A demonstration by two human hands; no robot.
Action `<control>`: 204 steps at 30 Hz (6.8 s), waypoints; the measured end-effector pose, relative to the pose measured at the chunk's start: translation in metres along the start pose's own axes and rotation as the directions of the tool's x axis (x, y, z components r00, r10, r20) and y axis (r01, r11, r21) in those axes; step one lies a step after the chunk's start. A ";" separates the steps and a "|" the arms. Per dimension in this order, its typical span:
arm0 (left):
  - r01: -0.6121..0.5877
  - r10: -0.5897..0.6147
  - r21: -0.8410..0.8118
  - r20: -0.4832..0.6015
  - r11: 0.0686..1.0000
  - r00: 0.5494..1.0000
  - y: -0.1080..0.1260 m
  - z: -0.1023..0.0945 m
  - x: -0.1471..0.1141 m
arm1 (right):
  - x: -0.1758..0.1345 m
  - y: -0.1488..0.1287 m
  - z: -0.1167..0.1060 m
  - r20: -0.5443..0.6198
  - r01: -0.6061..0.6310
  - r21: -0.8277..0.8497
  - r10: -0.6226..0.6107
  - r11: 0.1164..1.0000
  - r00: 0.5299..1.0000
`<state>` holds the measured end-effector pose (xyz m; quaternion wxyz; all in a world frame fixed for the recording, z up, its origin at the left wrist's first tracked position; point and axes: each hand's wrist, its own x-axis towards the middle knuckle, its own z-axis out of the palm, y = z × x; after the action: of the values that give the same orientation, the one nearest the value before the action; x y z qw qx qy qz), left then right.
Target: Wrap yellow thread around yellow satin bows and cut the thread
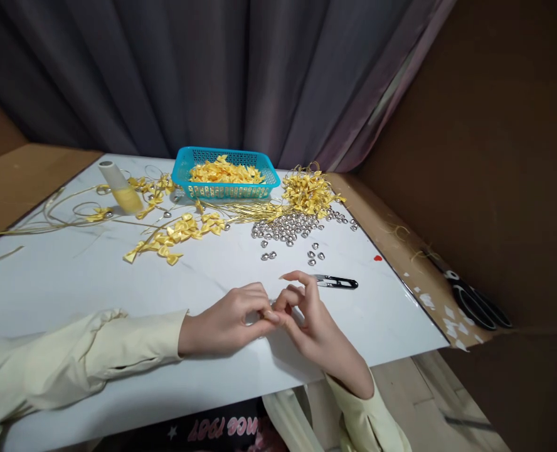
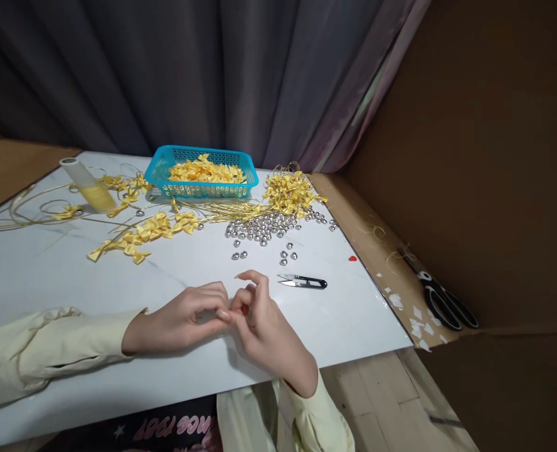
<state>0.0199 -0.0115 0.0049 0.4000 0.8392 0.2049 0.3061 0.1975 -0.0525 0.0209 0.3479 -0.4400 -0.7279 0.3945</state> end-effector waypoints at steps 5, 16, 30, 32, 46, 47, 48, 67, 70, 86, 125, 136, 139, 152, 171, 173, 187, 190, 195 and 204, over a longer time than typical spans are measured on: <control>0.022 -0.022 0.000 0.044 1.000 0.999 0.001 -0.001 0.000 | -0.001 0.004 0.006 -0.050 0.050 0.092 -0.045 0.994 0.998; 0.177 -0.175 -0.101 0.033 0.979 0.984 0.001 -0.001 0.002 | 0.001 0.007 -0.004 -0.103 -0.150 0.323 0.192 0.934 0.976; 0.195 -0.177 -0.231 0.097 0.953 0.979 0.003 -0.004 0.005 | -0.001 0.003 0.002 -0.006 -0.132 0.120 0.134 0.984 0.991; 0.246 -0.224 -0.259 0.112 0.934 0.968 0.003 -0.004 0.005 | -0.002 0.005 0.002 -0.066 -0.103 0.106 0.110 0.989 0.992; 0.328 -0.272 -0.286 0.220 0.900 0.937 0.009 -0.002 0.004 | -0.006 0.019 -0.020 -0.443 -0.014 -0.062 -0.015 0.998 0.897; 0.323 -0.263 -0.283 0.228 0.903 0.937 0.008 -0.002 0.004 | -0.005 0.019 -0.019 -0.440 -0.008 -0.060 -0.019 0.998 0.898; 0.315 -0.253 -0.278 0.236 0.908 0.938 0.008 -0.003 0.003 | -0.005 0.019 -0.019 -0.439 -0.004 -0.059 -0.022 0.998 0.898; 0.398 -0.338 -0.274 0.242 0.875 0.909 0.005 -0.001 0.001 | -0.010 -0.001 -0.018 -0.436 -0.009 0.094 0.049 0.995 0.898; 0.432 -0.365 -0.318 0.249 0.844 0.897 0.003 0.000 0.002 | -0.009 0.000 -0.018 -0.433 -0.029 0.120 0.079 0.992 0.898; 0.511 -0.404 -0.512 0.313 0.691 0.859 -0.003 0.002 0.004 | -0.004 -0.008 -0.013 -0.297 0.016 0.543 0.174 0.840 0.939; 0.590 -0.466 -0.599 0.369 0.542 0.804 0.003 -0.004 0.011 | -0.001 0.012 -0.021 -0.457 -0.149 0.180 0.217 0.972 0.863; 0.625 -0.465 -0.578 0.421 0.524 0.779 0.001 -0.003 0.012 | -0.021 0.006 -0.018 0.106 -0.271 -0.015 0.271 0.963 0.957; 0.626 -0.488 -0.562 0.397 0.540 0.777 0.003 -0.001 0.011 | -0.020 0.007 -0.016 0.110 -0.288 -0.059 0.293 0.956 0.950; 0.579 -0.504 -0.478 0.290 0.660 0.814 0.008 0.004 0.009 | -0.028 -0.004 -0.020 0.038 -0.080 -0.413 0.105 0.907 0.994; 0.581 -0.530 -0.501 0.258 0.641 0.808 0.007 0.007 0.008 | -0.025 -0.002 -0.001 -0.016 0.190 -0.550 -0.237 0.814 0.971; 0.583 -0.532 -0.500 0.259 0.640 0.806 0.006 0.007 0.008 | -0.025 -0.004 -0.001 -0.040 0.187 -0.542 -0.247 0.820 0.968; 0.047 -0.035 0.093 -0.127 0.995 0.991 0.004 0.006 -0.001 | -0.020 -0.025 -0.011 0.034 -0.449 0.329 0.465 0.831 0.885; -0.089 0.109 0.169 -0.117 0.982 0.987 0.004 0.003 -0.003 | -0.019 -0.020 -0.011 0.082 -0.462 0.378 0.468 0.803 0.880; -0.174 0.200 0.217 -0.102 0.961 0.974 0.004 0.001 -0.004 | -0.020 -0.013 -0.008 0.249 -0.498 0.293 0.437 0.817 0.864; -0.022 0.023 0.011 -0.101 1.000 0.995 0.010 0.003 -0.003 | -0.019 -0.010 -0.004 0.209 -0.394 0.259 0.347 0.882 0.914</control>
<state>0.0209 -0.0210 0.0108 0.3815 0.8269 0.2169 0.3516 0.2042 -0.0723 0.0285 0.2694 -0.4819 -0.5875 0.5916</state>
